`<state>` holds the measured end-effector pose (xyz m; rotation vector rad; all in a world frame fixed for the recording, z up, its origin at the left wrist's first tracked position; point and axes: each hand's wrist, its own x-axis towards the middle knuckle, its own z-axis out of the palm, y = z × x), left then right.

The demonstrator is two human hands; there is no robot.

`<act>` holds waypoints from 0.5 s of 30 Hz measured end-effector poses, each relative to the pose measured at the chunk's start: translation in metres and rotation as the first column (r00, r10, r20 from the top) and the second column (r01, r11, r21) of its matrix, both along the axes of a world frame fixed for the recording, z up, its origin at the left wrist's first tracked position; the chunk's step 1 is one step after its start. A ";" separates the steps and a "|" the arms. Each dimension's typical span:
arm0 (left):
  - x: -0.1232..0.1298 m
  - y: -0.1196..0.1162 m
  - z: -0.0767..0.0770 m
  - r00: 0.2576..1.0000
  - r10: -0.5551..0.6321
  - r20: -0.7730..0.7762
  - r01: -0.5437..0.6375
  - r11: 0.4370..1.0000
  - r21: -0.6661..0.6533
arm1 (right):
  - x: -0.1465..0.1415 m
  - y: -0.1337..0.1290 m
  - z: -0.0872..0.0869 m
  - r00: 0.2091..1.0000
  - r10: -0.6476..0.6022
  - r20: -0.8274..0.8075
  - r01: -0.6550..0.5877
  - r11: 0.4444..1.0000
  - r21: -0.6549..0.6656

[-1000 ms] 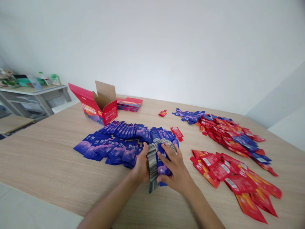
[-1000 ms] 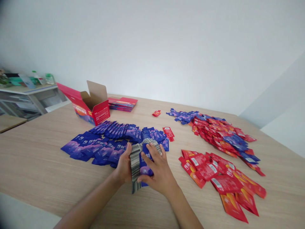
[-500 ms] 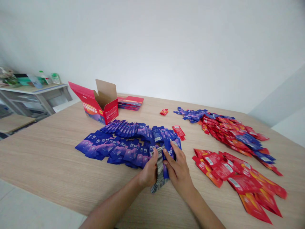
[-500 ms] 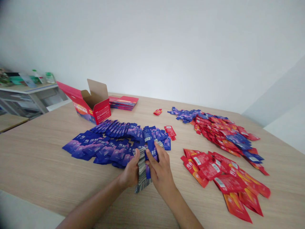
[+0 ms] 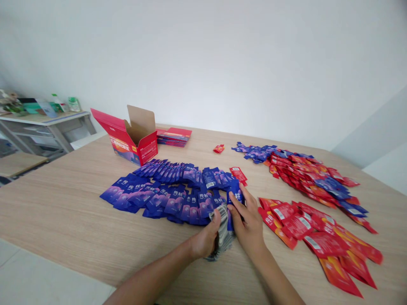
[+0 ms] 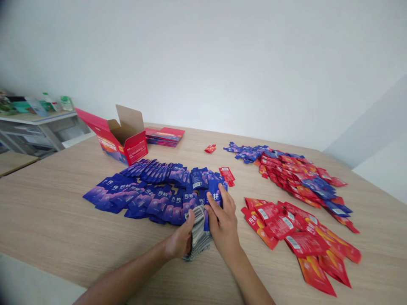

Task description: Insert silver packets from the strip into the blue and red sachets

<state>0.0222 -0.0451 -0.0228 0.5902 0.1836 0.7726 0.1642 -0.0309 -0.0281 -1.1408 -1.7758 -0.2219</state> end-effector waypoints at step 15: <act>-0.028 0.018 0.023 0.978 0.170 0.118 -0.134 0.955 -0.264 | -0.014 -0.009 -0.001 0.943 0.245 0.226 -0.248 0.969 -0.013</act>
